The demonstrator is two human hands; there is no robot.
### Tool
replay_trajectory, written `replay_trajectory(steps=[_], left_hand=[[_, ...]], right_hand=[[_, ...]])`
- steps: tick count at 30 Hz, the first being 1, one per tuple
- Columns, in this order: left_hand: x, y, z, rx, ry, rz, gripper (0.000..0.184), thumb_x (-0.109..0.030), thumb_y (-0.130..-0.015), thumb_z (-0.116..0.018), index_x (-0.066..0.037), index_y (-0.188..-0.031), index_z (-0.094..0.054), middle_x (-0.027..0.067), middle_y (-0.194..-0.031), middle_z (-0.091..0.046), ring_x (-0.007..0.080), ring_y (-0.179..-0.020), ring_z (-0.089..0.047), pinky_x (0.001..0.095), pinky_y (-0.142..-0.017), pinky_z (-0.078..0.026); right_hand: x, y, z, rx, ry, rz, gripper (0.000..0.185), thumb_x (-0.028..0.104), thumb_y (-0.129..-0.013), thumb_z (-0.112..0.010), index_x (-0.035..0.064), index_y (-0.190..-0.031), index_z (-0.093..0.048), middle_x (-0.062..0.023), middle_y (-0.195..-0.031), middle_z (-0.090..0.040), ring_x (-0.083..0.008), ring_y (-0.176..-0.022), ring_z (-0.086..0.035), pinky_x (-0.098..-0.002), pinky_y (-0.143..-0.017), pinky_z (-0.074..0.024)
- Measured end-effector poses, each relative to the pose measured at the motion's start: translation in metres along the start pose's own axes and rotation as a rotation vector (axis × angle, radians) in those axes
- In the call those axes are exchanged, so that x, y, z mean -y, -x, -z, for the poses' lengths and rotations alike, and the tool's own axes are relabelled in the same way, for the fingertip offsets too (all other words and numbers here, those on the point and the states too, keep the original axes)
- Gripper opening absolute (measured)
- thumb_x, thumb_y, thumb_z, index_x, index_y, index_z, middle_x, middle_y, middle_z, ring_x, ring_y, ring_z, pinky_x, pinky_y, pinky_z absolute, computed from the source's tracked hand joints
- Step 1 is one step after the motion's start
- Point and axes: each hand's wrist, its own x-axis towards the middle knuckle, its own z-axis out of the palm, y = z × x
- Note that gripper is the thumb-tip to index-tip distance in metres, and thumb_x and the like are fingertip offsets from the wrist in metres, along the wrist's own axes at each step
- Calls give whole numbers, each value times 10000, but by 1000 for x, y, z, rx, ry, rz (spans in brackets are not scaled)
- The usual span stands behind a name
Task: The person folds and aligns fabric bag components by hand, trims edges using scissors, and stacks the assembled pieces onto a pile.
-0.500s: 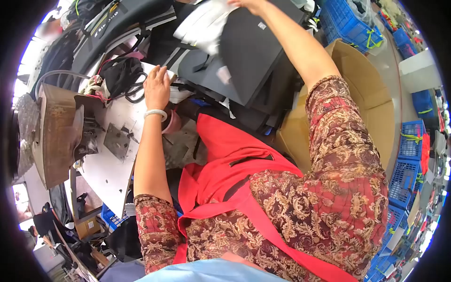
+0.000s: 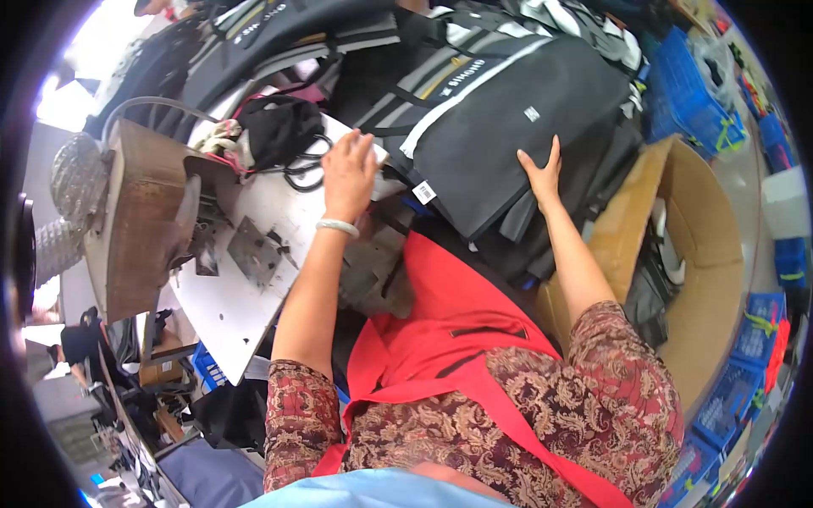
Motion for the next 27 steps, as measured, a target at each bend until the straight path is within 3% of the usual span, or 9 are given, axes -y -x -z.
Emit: replay_trajectory(steps=[2,3,4,6,8,14,19,23,27], left_hand=[[-5,-2,5,31,37,24,323,-209,-927,-569,-98,-1222,-639,126,-1319,-552,292,-1251,-494,431,-1043,-355],[-8,-4,11,55,65,48,321,-204,-924,-573,-92,-1217,-639,122,-1320,-544,292,-1257,-485,430,-1048,-348],[-9,-6,12,60,61,49,321,-203,-922,-573,-92,-1216,-639,122,-1324,-540,292,-1259,-482,431,-1050,-345],[-8,-6,13,78,49,55,322,-200,-920,-572,-91,-1215,-640,123,-1331,-531,291,-1262,-477,432,-1055,-341],[-9,-9,16,117,65,71,328,-191,-911,-575,-80,-1214,-636,129,-1334,-524,302,-1271,-465,434,-1064,-333],[-8,-13,15,134,74,100,315,-189,-906,-572,-100,-1202,-635,131,-1326,-523,306,-1263,-462,447,-1030,-340],[-9,-12,20,140,96,120,320,-181,-889,-588,-98,-1197,-620,145,-1315,-522,316,-1254,-467,456,-1035,-338],[-9,-12,21,92,112,83,297,-169,-895,-580,-68,-1170,-628,154,-1292,-538,313,-1252,-476,435,-1038,-352],[-7,-10,21,106,107,79,296,-166,-911,-565,-66,-1183,-625,148,-1303,-536,310,-1262,-472,427,-1044,-349]], right_hand=[[-7,-10,-45,-14,-68,30,1065,476,-758,-804,116,-1546,-185,-240,-1558,-200,-375,-1434,-255,-443,-1149,-285],[-4,-16,-69,-62,40,40,1093,533,-747,-786,165,-1558,-151,-245,-1572,-174,-396,-1449,-218,-511,-1136,-280],[7,-20,-90,-76,127,-86,1104,604,-722,-765,292,-1561,-119,-250,-1586,-120,-462,-1449,-159,-629,-1099,-251],[30,-36,-131,-85,281,-267,1093,654,-698,-748,415,-1542,-97,-250,-1597,-51,-540,-1435,-84,-720,-1048,-215],[35,-56,-169,-104,355,-300,1086,652,-694,-750,450,-1535,-93,-252,-1602,4,-590,-1414,-45,-728,-1049,-188],[55,-90,-234,-145,568,-277,995,655,-740,-709,442,-1536,-151,-293,-1593,25,-605,-1413,19,-719,-1059,-149],[44,-87,-222,-115,650,-210,928,753,-754,-611,457,-1523,-184,-270,-1593,-42,-568,-1416,-58,-698,-1021,-220],[45,-83,-190,-13,504,-156,889,689,-786,-636,478,-1514,-171,-248,-1589,-117,-481,-1443,-126,-685,-1045,-216],[26,-100,-126,105,493,51,728,630,-820,-636,423,-1462,-363,-277,-1471,-330,-494,-1309,-362,-570,-1028,-364]])
